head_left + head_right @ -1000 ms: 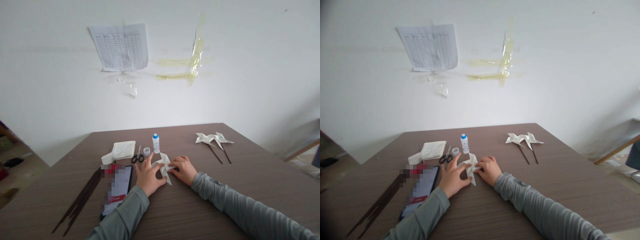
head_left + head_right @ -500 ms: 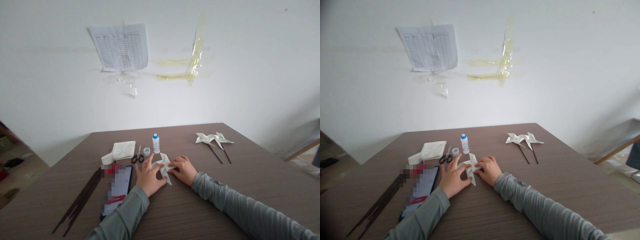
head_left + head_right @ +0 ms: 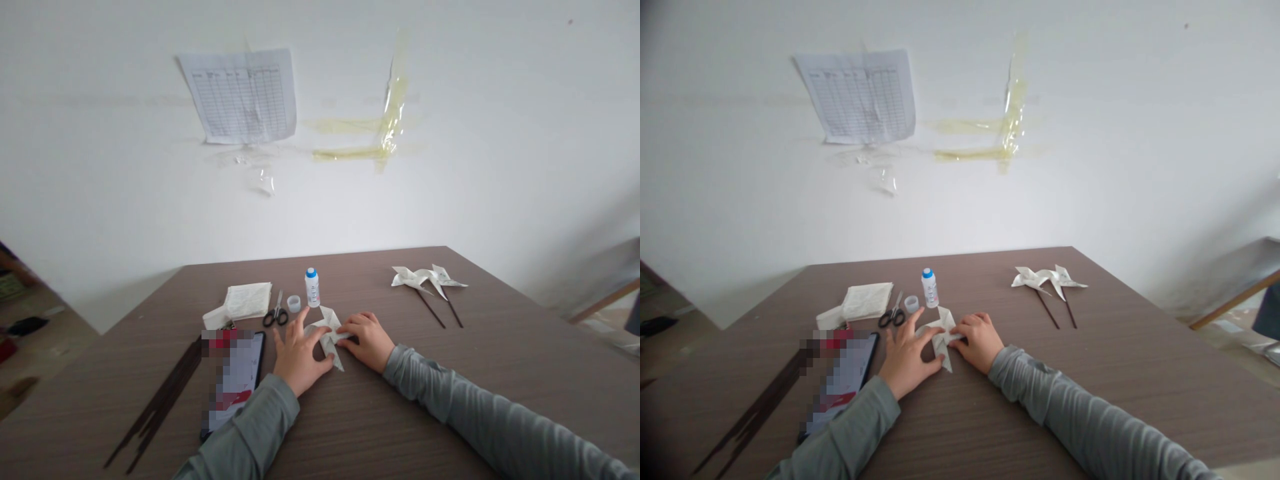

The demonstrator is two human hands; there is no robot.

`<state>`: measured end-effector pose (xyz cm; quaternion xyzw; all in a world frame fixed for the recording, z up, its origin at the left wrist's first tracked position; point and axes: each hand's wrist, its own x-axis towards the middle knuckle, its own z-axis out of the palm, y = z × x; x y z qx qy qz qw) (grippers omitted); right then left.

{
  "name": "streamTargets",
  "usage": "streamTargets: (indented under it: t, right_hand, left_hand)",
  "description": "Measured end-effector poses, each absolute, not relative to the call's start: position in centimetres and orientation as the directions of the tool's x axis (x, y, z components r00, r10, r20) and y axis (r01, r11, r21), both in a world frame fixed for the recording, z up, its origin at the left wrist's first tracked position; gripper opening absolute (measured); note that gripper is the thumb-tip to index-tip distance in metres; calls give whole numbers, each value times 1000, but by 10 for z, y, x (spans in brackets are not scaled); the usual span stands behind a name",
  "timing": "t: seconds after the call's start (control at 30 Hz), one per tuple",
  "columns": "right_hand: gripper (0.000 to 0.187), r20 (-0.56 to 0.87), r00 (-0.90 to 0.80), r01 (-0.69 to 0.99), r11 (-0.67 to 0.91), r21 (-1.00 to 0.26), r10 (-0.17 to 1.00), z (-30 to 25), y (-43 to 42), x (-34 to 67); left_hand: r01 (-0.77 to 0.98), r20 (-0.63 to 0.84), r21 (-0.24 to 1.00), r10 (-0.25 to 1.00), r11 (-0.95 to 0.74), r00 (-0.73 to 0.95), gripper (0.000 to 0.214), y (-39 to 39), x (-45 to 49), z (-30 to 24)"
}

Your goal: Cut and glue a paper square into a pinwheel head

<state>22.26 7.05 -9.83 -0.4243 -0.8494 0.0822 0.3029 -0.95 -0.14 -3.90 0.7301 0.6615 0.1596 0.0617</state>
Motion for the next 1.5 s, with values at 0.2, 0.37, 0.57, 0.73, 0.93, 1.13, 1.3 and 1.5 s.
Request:
streamTargets:
  t: [0.2, 0.37, 0.57, 0.73, 0.93, 1.13, 1.3, 1.5]
  right_hand:
    - [18, 437, -451, 668, 620, -413, 778, -97, 69, 223]
    - [21, 409, -461, 664, 612, -430, 787, -95, 68, 223]
    - [22, 397, -465, 681, 606, -410, 791, -95, 67, 222]
    - [23, 368, -491, 696, 609, -379, 790, -92, 68, 222]
    - [28, 327, -524, 689, 617, -380, 787, -89, 66, 220]
    - [27, 317, -534, 687, 621, -377, 784, -87, 65, 218]
    - [30, 309, -525, 690, 609, -390, 793, -86, 64, 220]
    - [33, 322, -510, 691, 603, -400, 798, -84, 63, 221]
  left_hand:
    - [950, 77, 282, 990, -135, 118, 43, -2, -12, -32]
    - [956, 99, 247, 986, -158, 138, 45, -4, -13, -27]
    - [944, 110, 291, 986, -152, 125, 51, -3, -14, -34]
    - [944, 87, 291, 987, -154, 134, 52, 0, -16, -40]
    - [954, 74, 259, 988, -148, 133, 47, -1, -16, -37]
    - [948, 68, 272, 986, -165, 152, 48, -1, -17, -35]
    - [947, 73, 288, 989, -143, 127, 44, 0, -16, -37]
    - [944, 161, 298, 982, -141, 96, 57, -1, -11, -44]
